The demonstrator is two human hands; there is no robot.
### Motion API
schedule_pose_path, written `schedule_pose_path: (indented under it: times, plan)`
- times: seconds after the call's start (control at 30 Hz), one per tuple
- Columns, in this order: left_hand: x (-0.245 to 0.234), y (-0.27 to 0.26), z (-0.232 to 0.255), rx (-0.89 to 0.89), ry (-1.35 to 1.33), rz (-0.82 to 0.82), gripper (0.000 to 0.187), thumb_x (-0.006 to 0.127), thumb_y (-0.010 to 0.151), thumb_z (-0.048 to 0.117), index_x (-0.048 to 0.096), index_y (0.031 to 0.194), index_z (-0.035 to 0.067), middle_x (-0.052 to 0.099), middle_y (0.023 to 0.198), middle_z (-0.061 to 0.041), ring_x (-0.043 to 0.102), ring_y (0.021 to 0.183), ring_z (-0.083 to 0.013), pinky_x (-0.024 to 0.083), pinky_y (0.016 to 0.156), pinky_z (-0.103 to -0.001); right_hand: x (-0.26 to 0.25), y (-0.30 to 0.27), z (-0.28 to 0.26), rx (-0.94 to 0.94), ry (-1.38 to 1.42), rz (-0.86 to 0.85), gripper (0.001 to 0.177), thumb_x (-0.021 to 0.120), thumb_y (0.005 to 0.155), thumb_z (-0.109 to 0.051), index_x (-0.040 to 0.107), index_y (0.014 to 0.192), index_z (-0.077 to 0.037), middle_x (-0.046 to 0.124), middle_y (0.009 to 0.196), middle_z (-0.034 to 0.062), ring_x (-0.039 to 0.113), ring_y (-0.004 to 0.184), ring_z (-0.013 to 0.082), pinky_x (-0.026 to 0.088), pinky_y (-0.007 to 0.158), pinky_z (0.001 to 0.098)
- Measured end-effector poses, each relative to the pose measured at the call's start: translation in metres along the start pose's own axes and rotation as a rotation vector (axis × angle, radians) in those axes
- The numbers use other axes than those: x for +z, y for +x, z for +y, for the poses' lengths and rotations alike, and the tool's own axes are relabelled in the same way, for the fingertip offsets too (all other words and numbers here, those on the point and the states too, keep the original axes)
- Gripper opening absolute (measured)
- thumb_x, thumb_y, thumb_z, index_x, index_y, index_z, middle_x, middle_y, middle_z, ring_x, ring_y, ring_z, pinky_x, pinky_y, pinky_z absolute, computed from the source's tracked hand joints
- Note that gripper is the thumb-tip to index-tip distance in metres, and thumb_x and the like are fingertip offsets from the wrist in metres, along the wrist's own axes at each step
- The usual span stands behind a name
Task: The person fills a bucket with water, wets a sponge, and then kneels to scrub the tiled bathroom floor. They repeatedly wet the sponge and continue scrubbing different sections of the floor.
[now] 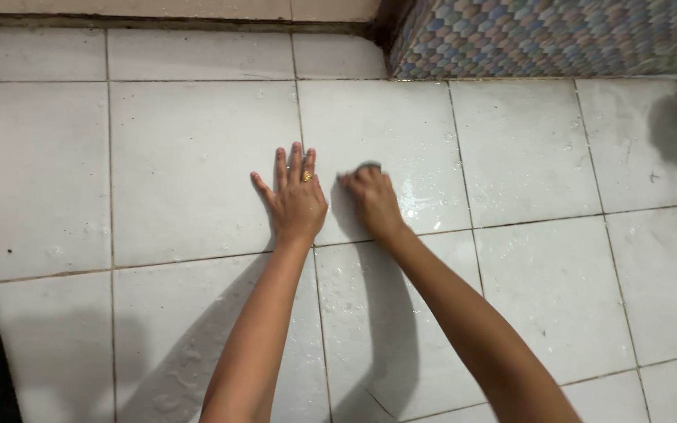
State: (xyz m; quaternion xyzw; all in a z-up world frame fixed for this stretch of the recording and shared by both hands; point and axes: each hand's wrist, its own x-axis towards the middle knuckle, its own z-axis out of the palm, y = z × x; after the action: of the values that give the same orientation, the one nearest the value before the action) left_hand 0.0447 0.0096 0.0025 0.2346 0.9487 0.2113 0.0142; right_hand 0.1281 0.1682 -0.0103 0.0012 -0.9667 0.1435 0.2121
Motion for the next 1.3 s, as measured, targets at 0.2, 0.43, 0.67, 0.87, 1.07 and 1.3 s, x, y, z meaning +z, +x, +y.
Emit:
schedule_pose_path:
  times: [0.2, 0.43, 0.67, 0.87, 1.07, 1.3]
  plan:
    - [-0.001, 0.014, 0.002, 0.036, 0.028, -0.038, 0.055, 0.039, 0.103, 0.028, 0.039, 0.157, 0.022, 0.027, 0.168, 0.002, 0.018, 0.156, -0.0257, 0.004, 0.118, -0.073, 0.007, 0.044, 0.041, 0.005, 0.097, -0.003, 0.026, 0.064, 0.087, -0.004, 0.079, 0.108, -0.008, 0.07, 0.095, 0.0104, 0.062, 0.101, 0.0316, 0.048, 0.086, 0.0419]
    - [0.002, 0.021, 0.004, 0.057, 0.08, -0.031, 0.055, 0.038, 0.102, 0.026, 0.036, 0.158, 0.021, 0.026, 0.168, 0.001, 0.016, 0.155, -0.0265, 0.003, 0.117, -0.075, 0.028, 0.102, 0.061, 0.11, -0.002, 0.074, 0.029, 0.062, 0.086, 0.004, 0.079, 0.107, -0.006, 0.069, 0.095, 0.0118, 0.06, 0.092, 0.0321, 0.051, 0.083, 0.0421]
    - [0.007, 0.023, 0.003, 0.067, 0.038, 0.008, 0.056, 0.039, 0.102, 0.026, 0.038, 0.157, 0.016, 0.028, 0.168, 0.001, 0.017, 0.156, -0.0257, 0.002, 0.118, -0.073, 0.005, 0.058, 0.036, 0.046, 0.147, -0.055, 0.027, 0.07, 0.084, 0.001, 0.08, 0.106, -0.01, 0.071, 0.097, 0.007, 0.064, 0.096, 0.0273, 0.054, 0.089, 0.0384]
    - [0.019, 0.02, -0.005, 0.075, -0.039, 0.096, 0.052, 0.043, 0.103, 0.018, 0.043, 0.153, 0.003, 0.036, 0.163, -0.01, 0.026, 0.155, -0.0265, 0.004, 0.122, -0.07, 0.033, 0.131, 0.047, 0.114, 0.13, 0.071, 0.028, 0.07, 0.083, 0.002, 0.079, 0.107, -0.007, 0.072, 0.101, 0.01, 0.064, 0.1, 0.0305, 0.053, 0.092, 0.0385]
    - [0.015, 0.006, -0.026, 0.121, -0.193, 0.133, 0.05, 0.044, 0.095, 0.003, 0.051, 0.145, -0.002, 0.044, 0.159, -0.016, 0.033, 0.154, -0.03, 0.016, 0.126, -0.061, 0.042, 0.063, -0.03, 0.036, 0.228, 0.095, 0.03, 0.067, 0.089, 0.002, 0.075, 0.117, -0.005, 0.069, 0.116, 0.0121, 0.064, 0.111, 0.0332, 0.05, 0.099, 0.0436]
    - [-0.045, -0.026, -0.131, 0.155, -0.033, 0.217, 0.045, 0.05, 0.097, 0.009, 0.055, 0.141, -0.001, 0.045, 0.157, -0.015, 0.036, 0.148, -0.0309, 0.028, 0.118, -0.057, 0.013, 0.02, -0.065, 0.252, -0.091, 0.05, 0.046, 0.057, 0.103, -0.025, 0.059, 0.142, 0.001, 0.03, 0.157, 0.0375, 0.026, 0.147, 0.0548, 0.02, 0.119, 0.0638]
